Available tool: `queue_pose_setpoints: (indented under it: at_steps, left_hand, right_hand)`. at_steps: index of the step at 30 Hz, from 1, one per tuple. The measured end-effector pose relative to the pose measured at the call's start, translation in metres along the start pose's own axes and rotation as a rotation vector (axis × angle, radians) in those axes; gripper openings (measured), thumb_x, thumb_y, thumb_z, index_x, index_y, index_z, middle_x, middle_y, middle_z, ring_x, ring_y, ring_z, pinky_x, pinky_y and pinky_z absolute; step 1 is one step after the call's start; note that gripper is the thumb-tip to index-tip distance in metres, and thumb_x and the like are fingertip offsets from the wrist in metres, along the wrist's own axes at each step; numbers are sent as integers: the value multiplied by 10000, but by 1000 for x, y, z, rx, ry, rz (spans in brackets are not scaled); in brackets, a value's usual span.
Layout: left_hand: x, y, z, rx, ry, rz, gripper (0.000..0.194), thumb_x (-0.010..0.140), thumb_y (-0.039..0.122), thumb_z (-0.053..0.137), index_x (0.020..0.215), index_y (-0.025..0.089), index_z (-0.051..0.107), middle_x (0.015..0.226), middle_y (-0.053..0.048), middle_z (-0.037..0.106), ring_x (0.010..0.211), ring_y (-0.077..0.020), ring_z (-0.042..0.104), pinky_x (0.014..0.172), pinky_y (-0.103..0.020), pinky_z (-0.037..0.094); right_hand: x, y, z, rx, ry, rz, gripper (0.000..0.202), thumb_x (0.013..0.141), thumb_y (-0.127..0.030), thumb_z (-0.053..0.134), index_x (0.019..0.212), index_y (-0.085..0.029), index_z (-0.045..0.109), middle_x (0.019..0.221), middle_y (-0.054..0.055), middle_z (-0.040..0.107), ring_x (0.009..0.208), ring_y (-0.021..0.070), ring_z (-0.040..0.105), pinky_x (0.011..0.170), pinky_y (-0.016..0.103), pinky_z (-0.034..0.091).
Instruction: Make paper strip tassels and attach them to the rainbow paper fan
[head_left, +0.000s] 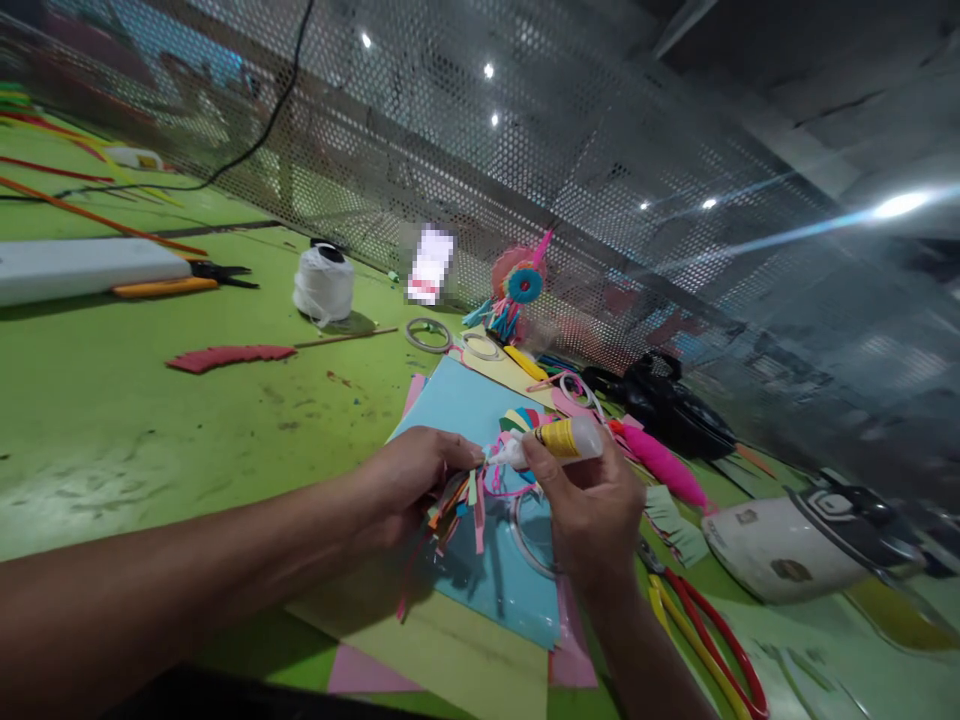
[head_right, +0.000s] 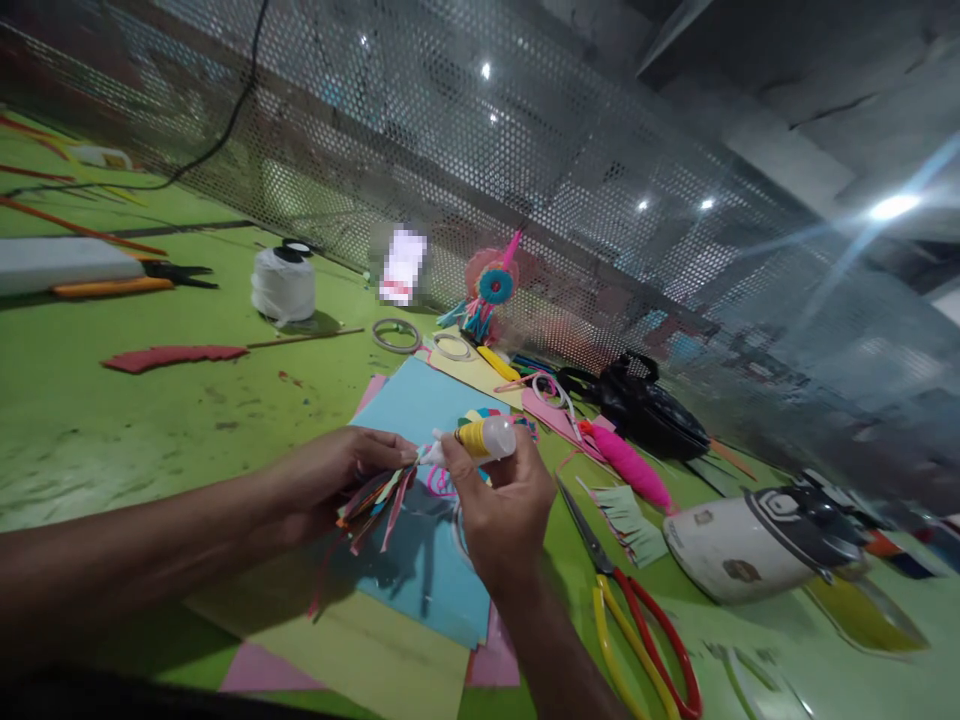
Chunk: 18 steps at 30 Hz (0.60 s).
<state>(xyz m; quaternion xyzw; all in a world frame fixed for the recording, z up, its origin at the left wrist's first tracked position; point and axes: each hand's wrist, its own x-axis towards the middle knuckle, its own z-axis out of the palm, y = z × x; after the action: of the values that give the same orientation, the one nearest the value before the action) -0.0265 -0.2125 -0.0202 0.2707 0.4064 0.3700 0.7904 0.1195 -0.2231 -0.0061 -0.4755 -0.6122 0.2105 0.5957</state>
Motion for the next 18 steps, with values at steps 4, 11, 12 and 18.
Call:
queue_pose_setpoints:
  at_steps: [4,11,12,18]
  left_hand:
    - [2,1,-2,-26,-19,-2,91,701,147,544,614,119,540,493,-9,516,360,-91,430,346,-190,343]
    - [0,5,1,-15,-12,-23,112,732,138,503,625,120,534,490,-19,523,331,-96,415,317,-202,357]
    - [0,5,1,-10,-11,-21,107,732,139,502,633,120,537,486,-19,522,326,-96,407,311,-204,354]
    - [2,1,-1,-11,-4,-41,85,725,154,515,671,110,564,489,-23,533,326,-99,406,311,-210,364]
  right_hand:
    - [0,1,2,61,-23,49,243,675,-274,729,826,-148,586,743,23,648,671,150,620,615,279,526]
    - [5,13,-2,257,-72,246,266,684,-291,733,861,-138,605,749,20,644,681,134,604,646,276,507]
    - [6,16,-2,304,-69,277,262,680,-289,736,853,-139,607,743,14,638,679,130,599,644,272,502]
    - [10,19,0,414,-36,356,276,664,-283,749,849,-143,600,754,7,630,673,122,590,633,269,493]
